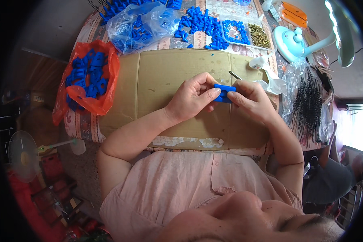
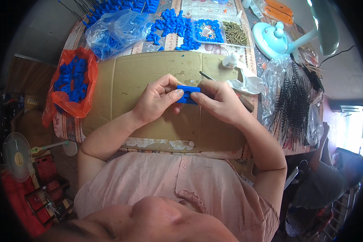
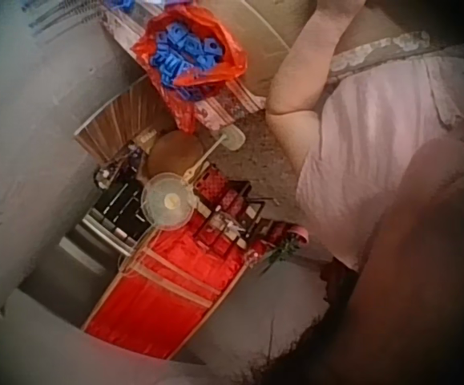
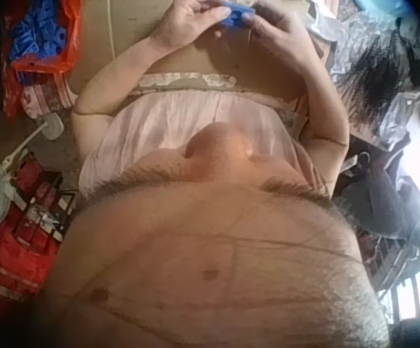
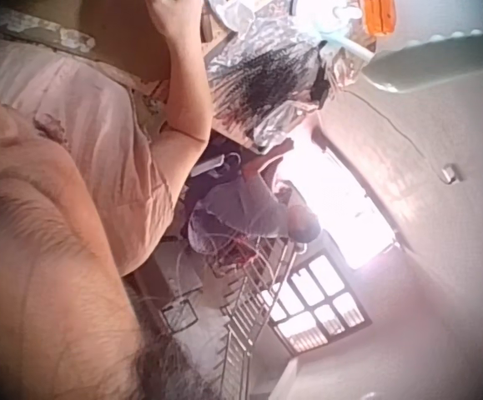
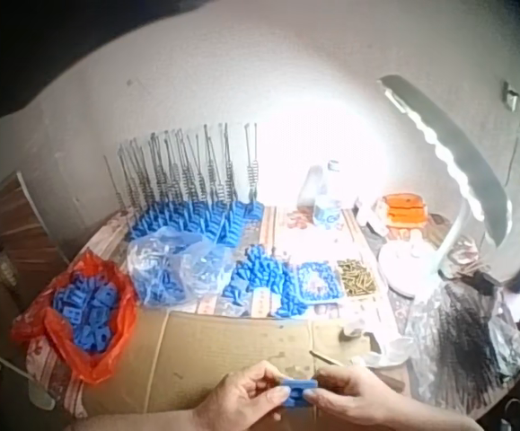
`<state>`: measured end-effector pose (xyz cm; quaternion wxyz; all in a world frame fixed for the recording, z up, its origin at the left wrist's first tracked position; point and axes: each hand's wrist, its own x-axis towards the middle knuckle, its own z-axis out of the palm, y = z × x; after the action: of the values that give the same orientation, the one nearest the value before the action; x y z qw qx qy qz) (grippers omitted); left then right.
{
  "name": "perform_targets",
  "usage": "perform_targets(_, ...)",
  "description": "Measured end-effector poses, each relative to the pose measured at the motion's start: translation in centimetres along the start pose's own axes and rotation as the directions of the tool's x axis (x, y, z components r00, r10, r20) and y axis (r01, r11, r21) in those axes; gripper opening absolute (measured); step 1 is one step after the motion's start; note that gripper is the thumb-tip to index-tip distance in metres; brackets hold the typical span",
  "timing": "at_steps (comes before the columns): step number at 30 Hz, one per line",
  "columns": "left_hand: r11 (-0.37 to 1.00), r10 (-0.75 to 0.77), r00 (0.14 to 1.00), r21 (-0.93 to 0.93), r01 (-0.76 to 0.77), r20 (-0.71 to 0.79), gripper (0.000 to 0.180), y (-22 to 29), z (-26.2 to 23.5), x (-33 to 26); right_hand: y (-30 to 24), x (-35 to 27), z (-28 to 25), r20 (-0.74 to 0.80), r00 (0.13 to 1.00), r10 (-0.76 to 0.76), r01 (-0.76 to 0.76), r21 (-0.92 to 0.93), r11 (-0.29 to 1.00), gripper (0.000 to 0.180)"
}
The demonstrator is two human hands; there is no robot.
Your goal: The person assembles small blue plastic components with a screwdriver, securing them together with screws.
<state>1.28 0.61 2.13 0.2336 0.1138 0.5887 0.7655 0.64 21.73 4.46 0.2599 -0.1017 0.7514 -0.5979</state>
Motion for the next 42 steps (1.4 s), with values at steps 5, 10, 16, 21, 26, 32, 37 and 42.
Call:
perform_targets(5, 0.998, 0.004, 0.996, 0.059, -0.009, 0.095, 0.011, 0.0, -0.1, 0.0, -0.7, 0.0, -0.5, -0.059, 0.989, -0.134, 0.126, -0.125, 0.984, 0.019)
perform_targets(10, 0.989, -0.105, 0.990, -0.098, 0.114, 0.094, 0.020, 0.3, 0.1, 0.4, -0.4, 0.4, 0.2, -0.092, 0.982, -0.162, 0.163, -0.004, 0.987, 0.018)
perform_targets(16, 0.948, -0.112, 0.993, -0.300, 0.101, -0.020, 0.022, 0.0, -0.4, 0.6, 0.3, 0.8, -1.0, -0.133, 0.979, -0.152, 0.175, 0.185, 0.967, 0.013)
perform_targets(21, 0.928, -0.108, 0.992, -0.366, 0.077, -0.065, 0.017, -0.3, -0.8, 0.6, 0.0, 0.4, -0.4, -0.017, 0.995, -0.101, 0.102, 0.233, 0.967, 0.008)
perform_targets(26, 0.920, -0.101, 0.993, -0.386, 0.069, -0.062, 0.016, -0.1, -0.7, 0.7, -0.1, 0.2, -0.1, -0.012, 0.998, -0.056, 0.057, 0.196, 0.979, 0.009)
perform_targets(32, 0.935, -0.111, 0.991, -0.345, 0.077, -0.079, 0.015, -0.5, -0.9, 0.7, 0.1, 0.4, 0.0, 0.049, 0.998, -0.036, 0.022, 0.263, 0.964, 0.013)
perform_targets(37, 0.945, -0.092, 0.992, -0.323, 0.061, -0.082, 0.015, -0.3, -0.6, 0.7, 0.5, 0.4, 0.0, 0.054, 0.997, -0.047, 0.030, 0.284, 0.958, 0.015)
perform_targets(42, 0.956, -0.067, 0.994, -0.292, 0.037, -0.092, 0.014, -0.5, -0.6, 0.6, 0.7, 0.5, 0.1, 0.065, 0.995, -0.070, 0.051, 0.253, 0.966, 0.015)
